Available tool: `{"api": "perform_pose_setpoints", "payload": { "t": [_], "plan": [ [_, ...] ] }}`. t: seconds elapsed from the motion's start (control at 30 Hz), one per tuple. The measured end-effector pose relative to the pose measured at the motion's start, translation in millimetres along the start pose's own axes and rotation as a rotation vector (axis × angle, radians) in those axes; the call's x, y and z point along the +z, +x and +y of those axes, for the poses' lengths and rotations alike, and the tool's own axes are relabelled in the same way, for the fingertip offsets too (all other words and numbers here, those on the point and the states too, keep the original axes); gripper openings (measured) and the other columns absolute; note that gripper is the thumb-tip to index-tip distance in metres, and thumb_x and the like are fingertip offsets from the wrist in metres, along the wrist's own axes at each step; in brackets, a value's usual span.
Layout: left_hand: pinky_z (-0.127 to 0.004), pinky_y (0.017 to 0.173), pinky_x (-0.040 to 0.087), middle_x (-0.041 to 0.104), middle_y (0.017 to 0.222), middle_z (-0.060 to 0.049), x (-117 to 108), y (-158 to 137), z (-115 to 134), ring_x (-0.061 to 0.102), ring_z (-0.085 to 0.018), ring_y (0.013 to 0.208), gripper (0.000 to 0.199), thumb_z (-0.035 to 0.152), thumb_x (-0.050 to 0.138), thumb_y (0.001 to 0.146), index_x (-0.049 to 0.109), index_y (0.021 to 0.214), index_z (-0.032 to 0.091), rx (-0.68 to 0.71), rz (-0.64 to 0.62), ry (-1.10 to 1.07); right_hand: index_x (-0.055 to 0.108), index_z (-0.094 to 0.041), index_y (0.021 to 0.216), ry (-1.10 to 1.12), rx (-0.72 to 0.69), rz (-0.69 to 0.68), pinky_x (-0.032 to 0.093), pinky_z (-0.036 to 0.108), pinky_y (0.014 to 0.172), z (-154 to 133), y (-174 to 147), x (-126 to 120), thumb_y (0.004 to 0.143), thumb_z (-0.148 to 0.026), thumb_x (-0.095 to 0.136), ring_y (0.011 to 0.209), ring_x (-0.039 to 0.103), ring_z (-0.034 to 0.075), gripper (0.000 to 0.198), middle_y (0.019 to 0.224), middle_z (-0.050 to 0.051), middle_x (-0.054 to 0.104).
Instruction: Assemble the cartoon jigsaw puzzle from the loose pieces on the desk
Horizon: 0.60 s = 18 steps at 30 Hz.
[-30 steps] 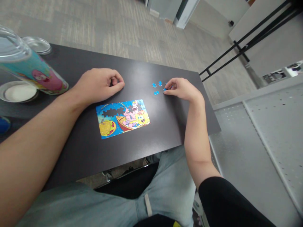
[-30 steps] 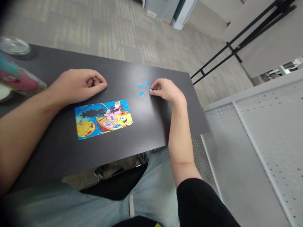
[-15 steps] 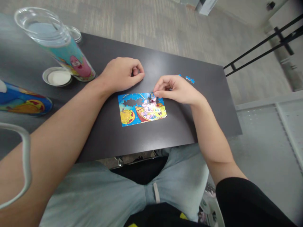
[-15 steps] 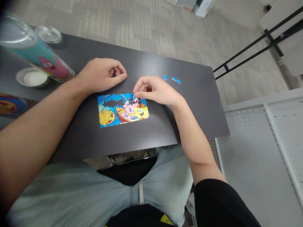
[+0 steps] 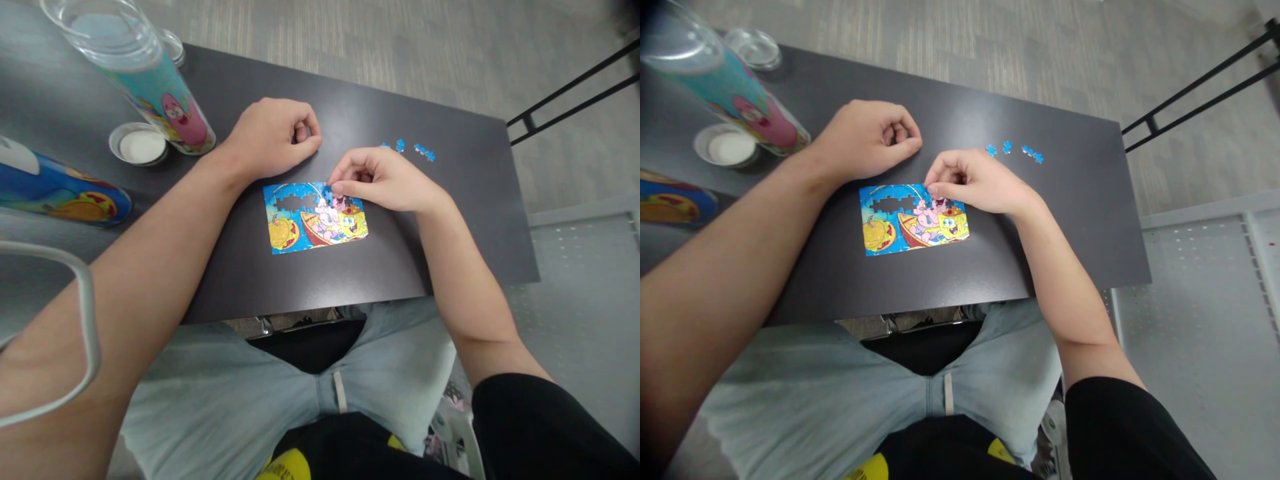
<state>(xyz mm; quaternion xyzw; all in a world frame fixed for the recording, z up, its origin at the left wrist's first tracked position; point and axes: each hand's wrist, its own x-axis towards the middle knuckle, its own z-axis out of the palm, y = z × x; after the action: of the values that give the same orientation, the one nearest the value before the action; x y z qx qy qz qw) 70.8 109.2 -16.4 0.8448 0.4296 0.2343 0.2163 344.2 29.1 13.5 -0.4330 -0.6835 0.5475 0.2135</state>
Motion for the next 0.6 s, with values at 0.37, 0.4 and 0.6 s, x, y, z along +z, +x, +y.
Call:
{"api": "perform_pose_setpoints", "payload": {
  "t": [0.37, 0.4, 0.6],
  "plan": [
    [-0.04, 0.103, 0.06, 0.092, 0.114, -0.008, 1.7, 0.6, -3.9, 0.081, -0.028, 0.105, 0.032, 0.041, 0.071, 0.108, 0.093, 0.121, 0.021, 0.042, 0.021, 0.018, 0.091, -0.026, 0.116, -0.212, -0.22, -0.046, 0.057, 0.037, 0.078, 16.4, 3.1, -10.8, 0.093, -0.05, 0.116, 0.088, 0.066, 0.02, 0.042, 0.103, 0.001, 0.08],
    [-0.039, 0.101, 0.059, 0.092, 0.113, -0.008, 1.8, 0.7, -4.0, 0.081, -0.028, 0.104, 0.032, 0.041, 0.071, 0.108, 0.093, 0.12, 0.021, 0.048, 0.025, 0.013, 0.09, -0.027, 0.115, -0.242, -0.226, -0.032, 0.057, 0.037, 0.08, 18.3, 3.5, -11.5, 0.093, -0.054, 0.117, 0.088, 0.064, 0.02, 0.044, 0.102, 0.0, 0.078],
    [-0.04, 0.1, 0.059, 0.093, 0.116, -0.009, 0.4, 0.8, -1.8, 0.081, -0.028, 0.103, 0.034, 0.041, 0.07, 0.107, 0.094, 0.122, 0.021, 0.041, 0.013, 0.017, 0.088, -0.027, 0.11, -0.325, -0.238, -0.002, 0.05, 0.037, 0.076, 21.1, 3.1, -11.6, 0.094, -0.054, 0.118, 0.083, 0.057, 0.02, 0.044, 0.093, -0.002, 0.066]
  ]
}}
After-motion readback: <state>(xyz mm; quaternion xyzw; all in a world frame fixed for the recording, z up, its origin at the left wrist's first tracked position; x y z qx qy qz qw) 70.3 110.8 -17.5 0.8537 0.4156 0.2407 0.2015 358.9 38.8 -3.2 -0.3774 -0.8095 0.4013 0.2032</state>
